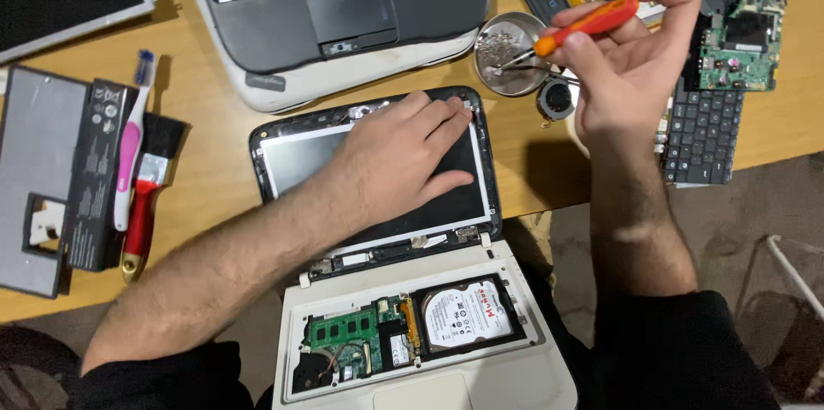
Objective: The person uses a screwdriver to fasten screws into the bezel of a laptop screen. They then pick up a white plastic cover and attach it to the laptop's screen assembly, aligning it with the frame.
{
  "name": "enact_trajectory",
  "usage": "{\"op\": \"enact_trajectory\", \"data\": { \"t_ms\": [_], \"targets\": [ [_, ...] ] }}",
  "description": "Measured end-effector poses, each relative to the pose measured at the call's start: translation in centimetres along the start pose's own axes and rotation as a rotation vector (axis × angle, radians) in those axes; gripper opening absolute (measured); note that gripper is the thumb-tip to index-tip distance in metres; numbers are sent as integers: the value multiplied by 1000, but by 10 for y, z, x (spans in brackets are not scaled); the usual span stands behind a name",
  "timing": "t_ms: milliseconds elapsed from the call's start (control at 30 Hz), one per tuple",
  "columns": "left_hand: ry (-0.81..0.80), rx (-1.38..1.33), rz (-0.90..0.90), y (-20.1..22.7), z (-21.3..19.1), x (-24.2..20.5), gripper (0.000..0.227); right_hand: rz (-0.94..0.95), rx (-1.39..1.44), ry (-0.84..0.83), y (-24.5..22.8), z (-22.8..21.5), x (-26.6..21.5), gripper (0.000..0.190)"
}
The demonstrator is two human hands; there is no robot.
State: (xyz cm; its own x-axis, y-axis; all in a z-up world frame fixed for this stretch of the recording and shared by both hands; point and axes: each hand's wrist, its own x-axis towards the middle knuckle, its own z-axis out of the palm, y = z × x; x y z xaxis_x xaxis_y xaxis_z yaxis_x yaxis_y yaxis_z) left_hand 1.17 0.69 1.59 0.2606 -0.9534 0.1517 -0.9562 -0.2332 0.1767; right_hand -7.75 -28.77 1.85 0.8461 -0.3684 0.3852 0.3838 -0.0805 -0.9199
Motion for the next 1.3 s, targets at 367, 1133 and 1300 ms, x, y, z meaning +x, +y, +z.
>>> {"op": "enact_trajectory", "data": {
  "t_ms": [367, 1133, 1300],
  "targets": [
    [555, -486, -310, 13, -58, -127, 31, 352, 256, -131, -30, 75, -14, 51],
    [922, -360, -373, 17, 1, -193, 23, 398, 287, -511, 3, 205, -44, 53],
    [932, -390, -361, 17, 0, -192, 19, 396, 281, -524, 3, 206, -43, 52]
  ]
}}
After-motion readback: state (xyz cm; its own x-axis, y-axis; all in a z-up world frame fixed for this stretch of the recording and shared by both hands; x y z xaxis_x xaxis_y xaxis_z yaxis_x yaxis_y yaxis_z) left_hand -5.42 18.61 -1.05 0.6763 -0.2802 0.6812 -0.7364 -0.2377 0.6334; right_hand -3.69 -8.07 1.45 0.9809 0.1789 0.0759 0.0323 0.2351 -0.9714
